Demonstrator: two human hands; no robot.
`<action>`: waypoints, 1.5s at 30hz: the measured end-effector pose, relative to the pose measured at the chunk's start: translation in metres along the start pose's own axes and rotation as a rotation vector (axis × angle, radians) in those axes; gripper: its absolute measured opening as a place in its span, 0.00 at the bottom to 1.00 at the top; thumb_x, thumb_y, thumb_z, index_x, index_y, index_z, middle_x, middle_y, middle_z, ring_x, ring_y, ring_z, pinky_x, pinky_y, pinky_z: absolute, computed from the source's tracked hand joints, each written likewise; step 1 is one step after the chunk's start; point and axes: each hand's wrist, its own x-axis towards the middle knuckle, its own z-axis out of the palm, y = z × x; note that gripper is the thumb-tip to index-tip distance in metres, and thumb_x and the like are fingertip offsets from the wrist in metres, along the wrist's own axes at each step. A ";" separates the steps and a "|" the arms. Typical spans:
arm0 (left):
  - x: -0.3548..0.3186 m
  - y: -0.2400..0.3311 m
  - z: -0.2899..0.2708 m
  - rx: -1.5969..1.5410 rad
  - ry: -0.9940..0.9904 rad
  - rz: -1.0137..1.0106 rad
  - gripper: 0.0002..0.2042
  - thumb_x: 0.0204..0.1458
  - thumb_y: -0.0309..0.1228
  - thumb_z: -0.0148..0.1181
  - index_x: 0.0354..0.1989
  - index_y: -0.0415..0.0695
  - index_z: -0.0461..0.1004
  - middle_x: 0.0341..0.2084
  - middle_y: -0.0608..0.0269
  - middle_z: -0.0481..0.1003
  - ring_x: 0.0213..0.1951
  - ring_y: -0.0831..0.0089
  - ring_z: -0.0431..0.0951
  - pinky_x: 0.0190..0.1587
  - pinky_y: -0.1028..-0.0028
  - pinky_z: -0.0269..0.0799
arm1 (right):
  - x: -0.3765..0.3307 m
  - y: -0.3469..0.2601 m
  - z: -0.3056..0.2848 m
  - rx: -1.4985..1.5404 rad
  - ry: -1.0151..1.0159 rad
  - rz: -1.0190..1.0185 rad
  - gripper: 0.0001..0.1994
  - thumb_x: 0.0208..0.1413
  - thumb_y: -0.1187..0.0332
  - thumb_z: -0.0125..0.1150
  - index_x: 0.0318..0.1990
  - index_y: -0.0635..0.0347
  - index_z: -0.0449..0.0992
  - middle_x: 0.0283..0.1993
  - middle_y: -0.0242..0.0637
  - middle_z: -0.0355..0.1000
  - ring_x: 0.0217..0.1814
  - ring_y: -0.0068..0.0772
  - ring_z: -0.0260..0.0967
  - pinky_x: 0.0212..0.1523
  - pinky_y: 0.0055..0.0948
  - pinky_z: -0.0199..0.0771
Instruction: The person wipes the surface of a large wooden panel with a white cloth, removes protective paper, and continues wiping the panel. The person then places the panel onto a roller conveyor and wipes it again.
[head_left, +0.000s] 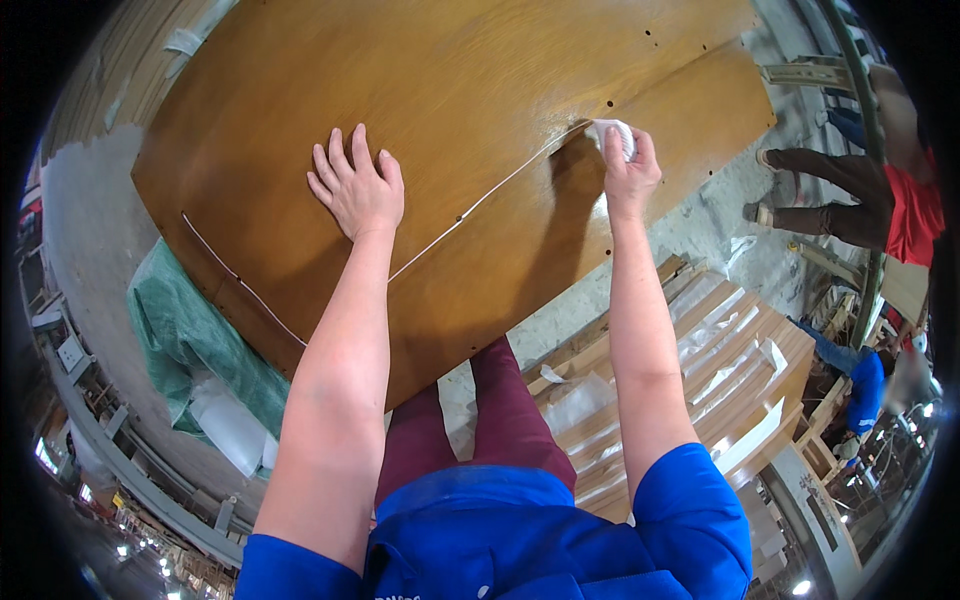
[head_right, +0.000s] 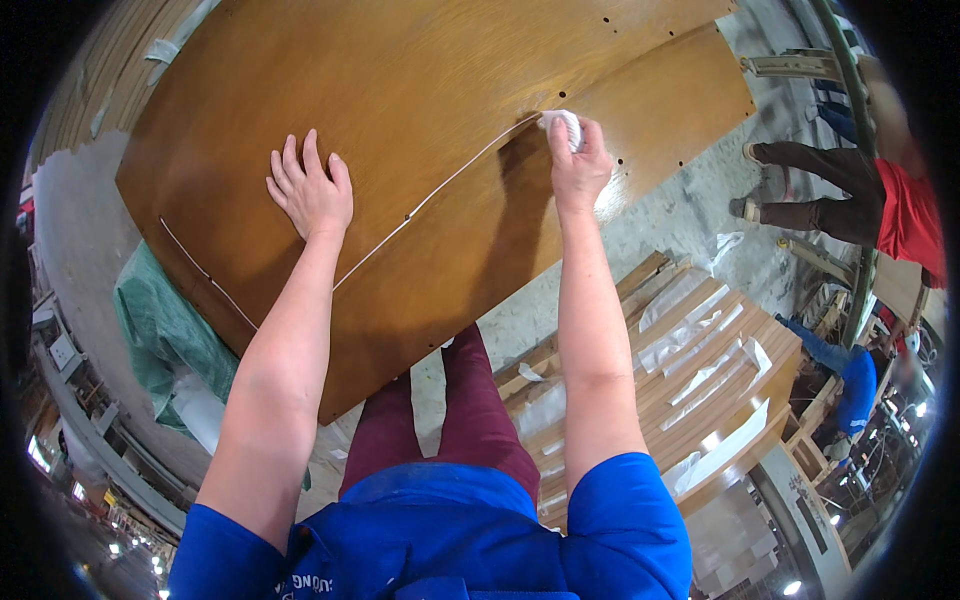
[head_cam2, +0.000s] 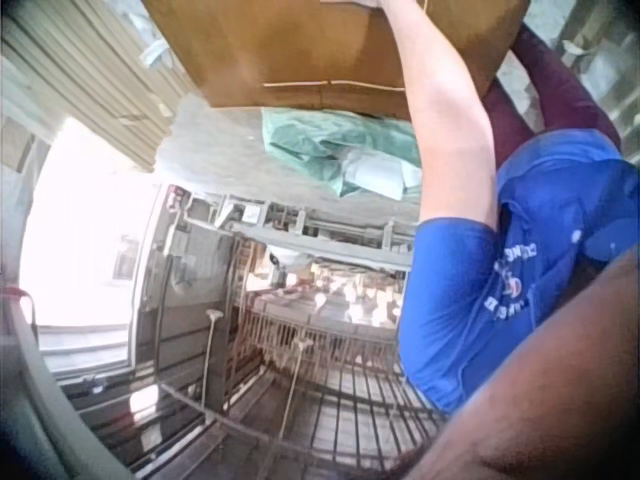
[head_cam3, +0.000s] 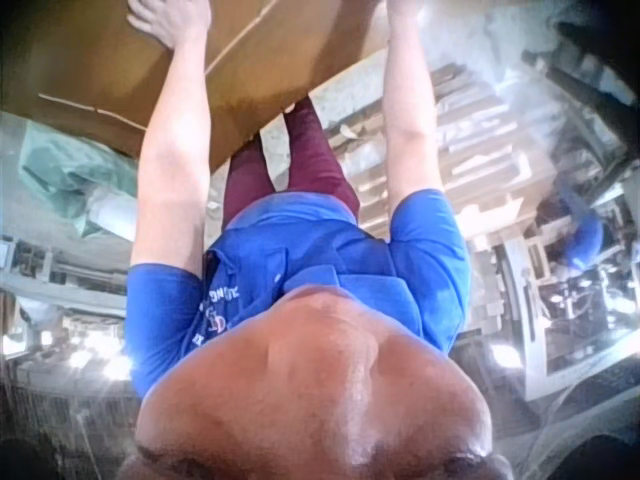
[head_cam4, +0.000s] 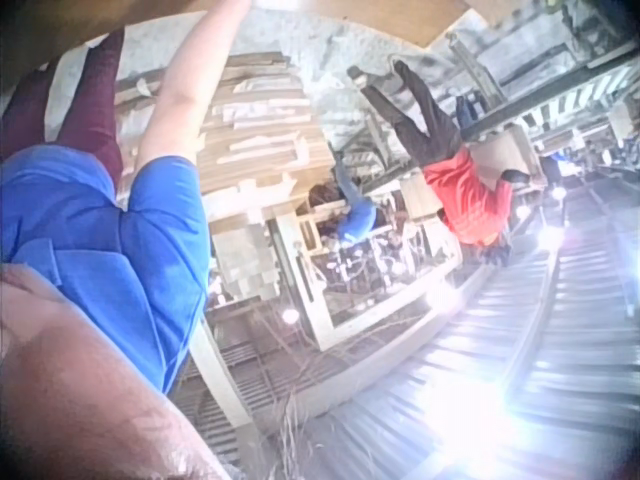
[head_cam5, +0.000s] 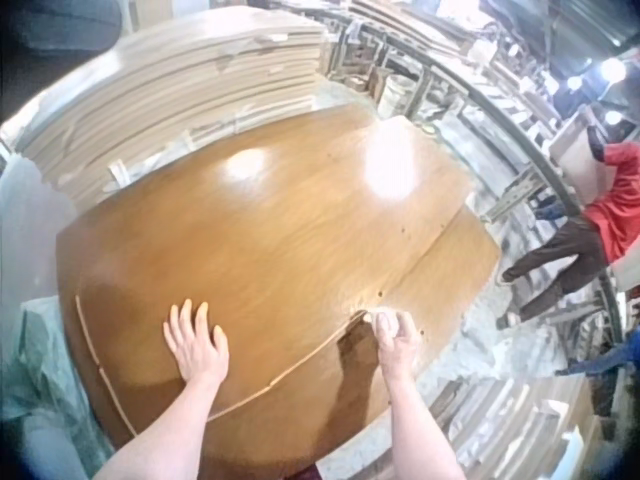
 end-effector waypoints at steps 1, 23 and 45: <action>0.001 0.001 0.000 0.011 -0.009 -0.001 0.23 0.55 0.42 0.45 0.60 0.56 0.58 0.61 0.60 0.54 0.64 0.56 0.48 0.64 0.50 0.40 | 0.006 0.006 -0.004 -0.034 0.019 -0.009 0.15 0.50 0.57 0.62 0.35 0.59 0.75 0.27 0.37 0.75 0.29 0.27 0.73 0.34 0.26 0.72; 0.002 -0.001 -0.002 0.055 0.010 0.007 0.23 0.55 0.42 0.46 0.60 0.57 0.58 0.61 0.61 0.54 0.64 0.58 0.49 0.63 0.50 0.42 | 0.053 -0.007 -0.036 0.850 -0.099 0.610 0.14 0.55 0.56 0.54 0.33 0.59 0.70 0.23 0.33 0.67 0.18 0.24 0.58 0.23 0.26 0.59; 0.117 0.235 0.040 -0.069 0.076 -0.156 0.23 0.53 0.45 0.45 0.57 0.53 0.62 0.60 0.59 0.56 0.64 0.57 0.48 0.64 0.51 0.39 | 0.108 0.032 -0.040 0.361 -0.591 0.138 0.11 0.52 0.65 0.61 0.40 0.62 0.76 0.34 0.35 0.75 0.37 0.23 0.71 0.39 0.22 0.70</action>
